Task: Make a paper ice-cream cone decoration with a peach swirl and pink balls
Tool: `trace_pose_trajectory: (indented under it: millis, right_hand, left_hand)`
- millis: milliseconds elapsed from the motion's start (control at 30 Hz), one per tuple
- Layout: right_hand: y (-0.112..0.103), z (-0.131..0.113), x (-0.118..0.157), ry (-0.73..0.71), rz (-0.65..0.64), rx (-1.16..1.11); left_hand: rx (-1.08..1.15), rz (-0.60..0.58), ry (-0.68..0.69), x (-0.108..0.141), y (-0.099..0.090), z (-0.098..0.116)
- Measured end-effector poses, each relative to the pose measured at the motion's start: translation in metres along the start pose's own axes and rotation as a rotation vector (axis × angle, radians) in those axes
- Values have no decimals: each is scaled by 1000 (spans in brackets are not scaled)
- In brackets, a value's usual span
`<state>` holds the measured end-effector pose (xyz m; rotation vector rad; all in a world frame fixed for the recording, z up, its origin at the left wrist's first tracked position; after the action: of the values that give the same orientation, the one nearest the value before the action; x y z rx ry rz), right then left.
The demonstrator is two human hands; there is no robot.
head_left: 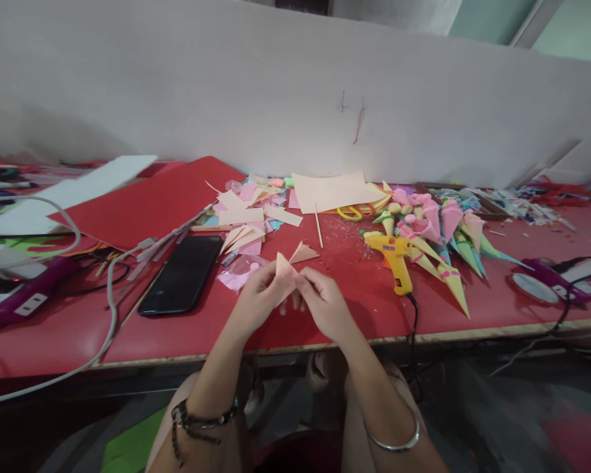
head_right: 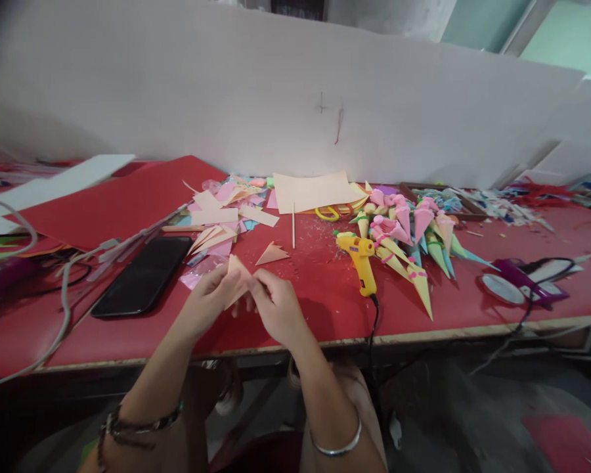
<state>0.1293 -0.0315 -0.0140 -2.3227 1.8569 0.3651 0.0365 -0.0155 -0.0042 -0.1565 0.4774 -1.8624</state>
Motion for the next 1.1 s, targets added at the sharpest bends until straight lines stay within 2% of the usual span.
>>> trace_pose_trajectory:
  millis: [33,100,267,333,400,500,600,733,900,1000,1100]
  right_hand:
    - [-2,2,-1,5,26,-10]
    - [-7,4,-2,-1,81,29]
    - [-18,-4,-6,-172,260,393]
    - [-15,-4,-11,-168,220,556]
    - [-10,0,-17,-101,146,699]
    - [-7,7,-24,16,72,886]
    - [-6,10,-28,56,48,993]
    - [-10,8,-29,3,99,937]
    - [-22,2,-23,-61,220,729]
    - [-24,2,-19,-80,183,571]
    - [-26,4,-15,-50,146,591]
  left_hand:
    - [23,-42,3,0,2,0]
    - [12,-13,-1,-1,0,-1]
    - [-63,255,-64,-4,-18,-9]
    - [-66,319,-78,-5,-23,-12]
    - [-50,346,-89,-5,-25,-15]
    - [6,355,-104,-5,-26,-19]
    - [119,354,-120,-5,-24,-20]
    - [238,365,-159,-6,-22,-23]
    - [226,367,-195,-6,-21,-24]
    - [277,343,-189,-6,-20,-24]
    - [414,294,-162,-8,-19,-25]
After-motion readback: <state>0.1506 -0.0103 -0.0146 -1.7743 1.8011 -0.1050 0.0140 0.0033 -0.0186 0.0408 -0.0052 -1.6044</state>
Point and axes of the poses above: each hand's wrist, its own x-axis away from the middle knuckle, its own y-axis out of the palm, z = x × y, the point moved 6 cm from there along -x, towards the middle knuckle, and after that the axes turned 11 degrees about -x, right-handed, at the moved point
